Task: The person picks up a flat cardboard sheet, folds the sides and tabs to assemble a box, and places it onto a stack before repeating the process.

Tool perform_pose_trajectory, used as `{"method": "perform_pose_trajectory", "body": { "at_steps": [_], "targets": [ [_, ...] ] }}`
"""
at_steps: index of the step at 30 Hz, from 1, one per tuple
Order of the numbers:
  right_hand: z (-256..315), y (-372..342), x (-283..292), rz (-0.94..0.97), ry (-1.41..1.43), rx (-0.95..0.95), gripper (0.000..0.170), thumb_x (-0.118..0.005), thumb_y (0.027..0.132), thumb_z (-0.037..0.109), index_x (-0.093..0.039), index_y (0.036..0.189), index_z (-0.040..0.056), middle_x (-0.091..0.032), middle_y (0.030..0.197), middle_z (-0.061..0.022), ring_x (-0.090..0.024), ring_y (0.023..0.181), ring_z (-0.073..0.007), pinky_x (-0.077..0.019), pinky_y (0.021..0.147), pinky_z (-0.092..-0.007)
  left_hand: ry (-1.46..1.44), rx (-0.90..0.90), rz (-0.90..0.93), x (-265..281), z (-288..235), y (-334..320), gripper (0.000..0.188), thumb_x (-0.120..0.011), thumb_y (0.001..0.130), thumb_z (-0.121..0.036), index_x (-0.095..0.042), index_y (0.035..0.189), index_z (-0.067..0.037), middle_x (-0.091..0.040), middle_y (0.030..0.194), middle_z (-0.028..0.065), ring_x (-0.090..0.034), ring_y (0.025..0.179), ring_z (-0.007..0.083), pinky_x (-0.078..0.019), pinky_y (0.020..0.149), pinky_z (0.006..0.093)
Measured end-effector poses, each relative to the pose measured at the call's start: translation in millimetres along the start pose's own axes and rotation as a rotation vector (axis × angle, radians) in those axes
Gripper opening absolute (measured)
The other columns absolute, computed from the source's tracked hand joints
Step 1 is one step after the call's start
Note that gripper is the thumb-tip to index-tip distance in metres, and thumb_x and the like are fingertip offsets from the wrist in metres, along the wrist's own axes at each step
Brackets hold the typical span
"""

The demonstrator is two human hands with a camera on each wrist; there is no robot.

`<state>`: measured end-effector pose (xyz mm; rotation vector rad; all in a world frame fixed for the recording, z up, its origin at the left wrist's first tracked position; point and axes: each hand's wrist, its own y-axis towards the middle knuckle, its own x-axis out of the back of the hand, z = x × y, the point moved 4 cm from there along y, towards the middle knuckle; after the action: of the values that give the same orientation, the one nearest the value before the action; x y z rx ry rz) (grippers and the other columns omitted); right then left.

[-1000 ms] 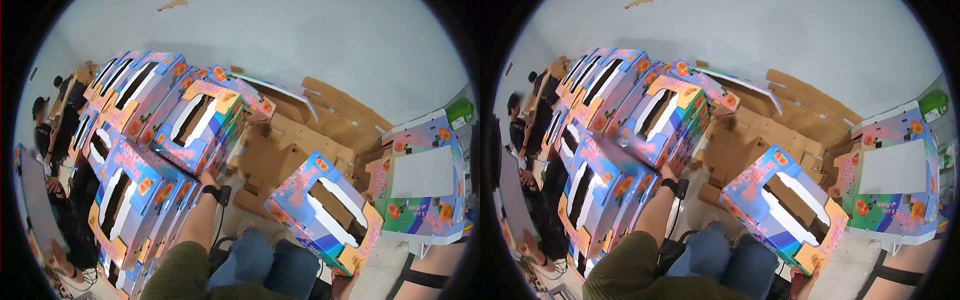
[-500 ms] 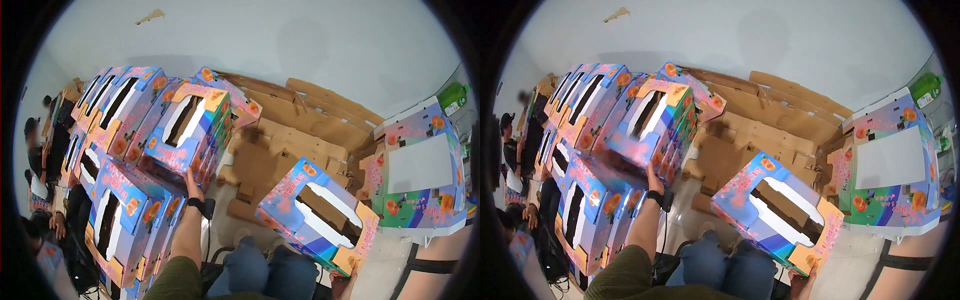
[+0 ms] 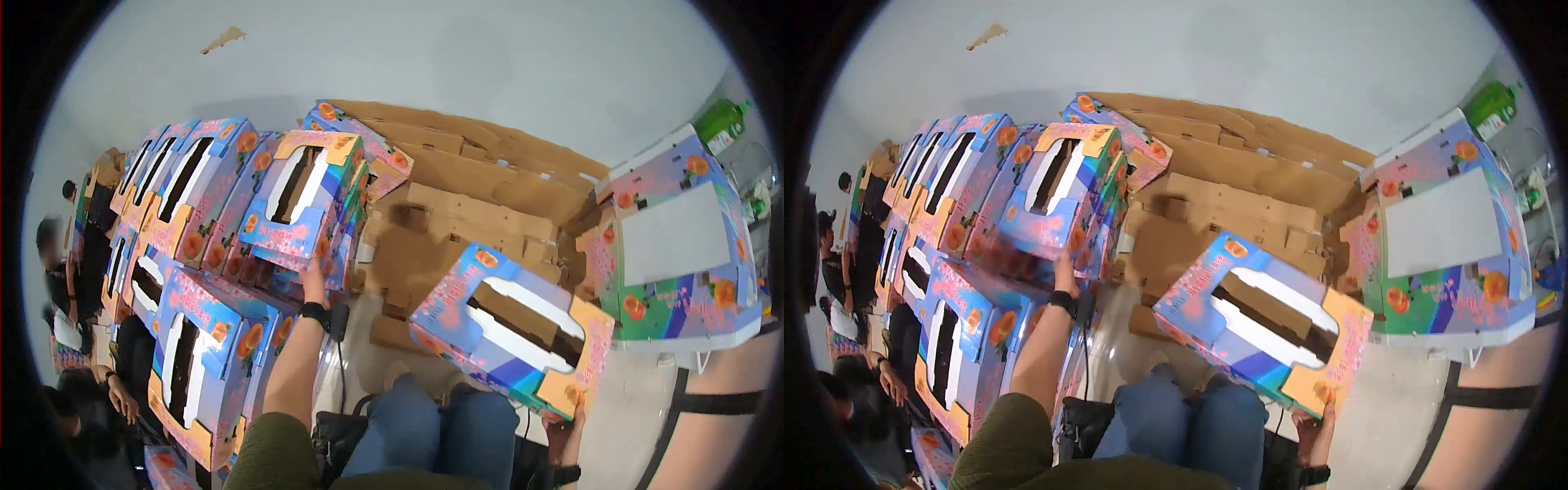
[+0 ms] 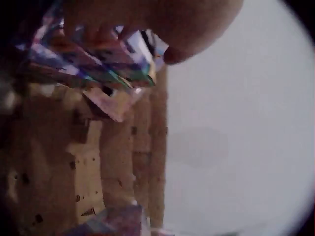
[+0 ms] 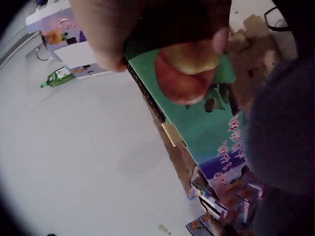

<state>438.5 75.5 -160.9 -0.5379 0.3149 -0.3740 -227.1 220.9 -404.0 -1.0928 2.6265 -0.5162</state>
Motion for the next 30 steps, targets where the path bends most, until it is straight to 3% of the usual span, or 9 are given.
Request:
{"method": "perform_pose_trajectory", "body": {
  "at_steps": [4, 9, 13, 16, 17, 20, 23, 26, 30],
  "targets": [
    [20, -20, 5, 0.068, -0.106, 0.072, 0.066, -0.055, 0.101, 0.058, -0.046, 0.151, 0.0157, -0.06, 0.132, -0.0039, -0.059, 0.107, -0.0148, -0.0501, 0.095, -0.0385, 0.415, -0.109, 0.387, -79, -136, -167, 0.064, -0.059, 0.103, -0.04, -0.046, 0.149, 0.002, -0.052, 0.15, 0.0178, -0.048, 0.14, 0.0266, -0.0379, 0.115, 0.0392],
    [42, -70, 26, 0.197, -0.142, 0.067, 0.068, -0.047, 0.104, 0.058, -0.041, 0.152, 0.0101, -0.059, 0.139, -0.0075, -0.064, 0.117, -0.0204, -0.0578, 0.092, -0.0328, 0.578, -0.391, 0.856, -93, -245, -322, 0.047, -0.057, 0.105, -0.023, -0.05, 0.147, -0.002, -0.057, 0.146, 0.012, -0.05, 0.137, 0.0225, -0.0388, 0.113, 0.0359],
    [39, -127, 53, 0.383, -0.195, 0.017, 0.069, -0.044, 0.106, 0.056, -0.034, 0.157, 0.011, -0.052, 0.15, -0.0102, -0.059, 0.131, -0.0266, -0.0568, 0.099, -0.0389, 0.938, -0.585, 1.044, -72, -280, -432, 0.05, -0.061, 0.102, -0.018, -0.049, 0.148, -0.004, -0.055, 0.148, 0.0144, -0.048, 0.14, 0.0266, -0.0366, 0.116, 0.0372],
    [2, -142, 85, 0.453, -0.329, -0.116, 0.07, -0.044, 0.107, 0.053, -0.034, 0.156, 0.0042, -0.052, 0.149, -0.0119, -0.058, 0.131, -0.0258, -0.0561, 0.101, -0.0389, 1.18, -0.729, 1.199, -52, -264, -503, 0.057, -0.065, 0.1, -0.03, -0.048, 0.149, -0.006, -0.052, 0.15, 0.0183, -0.044, 0.144, 0.0349, -0.0303, 0.12, 0.0533],
    [-9, -146, 91, 0.447, -0.4, -0.14, 0.07, -0.046, 0.107, 0.052, -0.034, 0.156, 0.0038, -0.05, 0.15, -0.0171, -0.052, 0.137, -0.0314, -0.0497, 0.109, -0.0443, 1.279, -0.772, 1.206, -46, -246, -519, 0.061, -0.065, 0.099, -0.035, -0.047, 0.15, -0.006, -0.051, 0.151, 0.0191, -0.043, 0.145, 0.0354, -0.029, 0.12, 0.0558],
    [2, -154, 81, 0.551, -1.363, 0.37, 0.072, -0.057, 0.102, 0.049, -0.037, 0.155, 0.0051, -0.048, 0.151, -0.0215, -0.043, 0.141, -0.0382, -0.0379, 0.117, -0.0502, 1.501, -0.918, 1.175, -30, -187, -556, 0.072, -0.063, 0.098, -0.049, -0.042, 0.153, -0.009, -0.046, 0.153, 0.0219, -0.038, 0.147, 0.0371, -0.0261, 0.119, 0.062],
    [30, -184, 58, 0.146, -1.285, 0.847, 0.078, -0.07, 0.092, 0.046, -0.041, 0.153, 0.0078, -0.045, 0.151, -0.0223, -0.038, 0.142, -0.0428, -0.0286, 0.12, -0.054, 1.576, -1.094, 1.038, -25, -161, -584, 0.086, -0.069, 0.09, -0.056, -0.037, 0.156, -0.011, -0.037, 0.157, 0.0257, -0.035, 0.148, 0.0408, -0.0268, 0.116, 0.0662],
    [43, -222, 2, 0.549, -1.511, 1.139, 0.088, -0.08, 0.082, 0.045, -0.042, 0.152, 0.0059, -0.045, 0.151, -0.0203, -0.041, 0.141, -0.0404, -0.0298, 0.119, -0.0547, 1.537, -1.227, 0.885, -30, -144, -588, 0.095, -0.079, 0.082, -0.051, -0.036, 0.157, -0.012, -0.04, 0.153, 0.0242, -0.037, 0.144, 0.0404, -0.03, 0.114, 0.0646],
    [20, -220, -15, 0.69, -1.557, 1.22, 0.084, -0.083, 0.078, 0.046, -0.051, 0.143, 0.0031, -0.052, 0.134, -0.0178, -0.047, 0.132, -0.0395, -0.03, 0.119, -0.0548, 1.526, -1.246, 0.855, -23, -129, -601, 0.102, -0.086, 0.075, -0.045, -0.036, 0.158, -0.014, -0.045, 0.147, 0.0225, -0.042, 0.138, 0.0393, -0.0322, 0.113, 0.0605]
  ]
}}
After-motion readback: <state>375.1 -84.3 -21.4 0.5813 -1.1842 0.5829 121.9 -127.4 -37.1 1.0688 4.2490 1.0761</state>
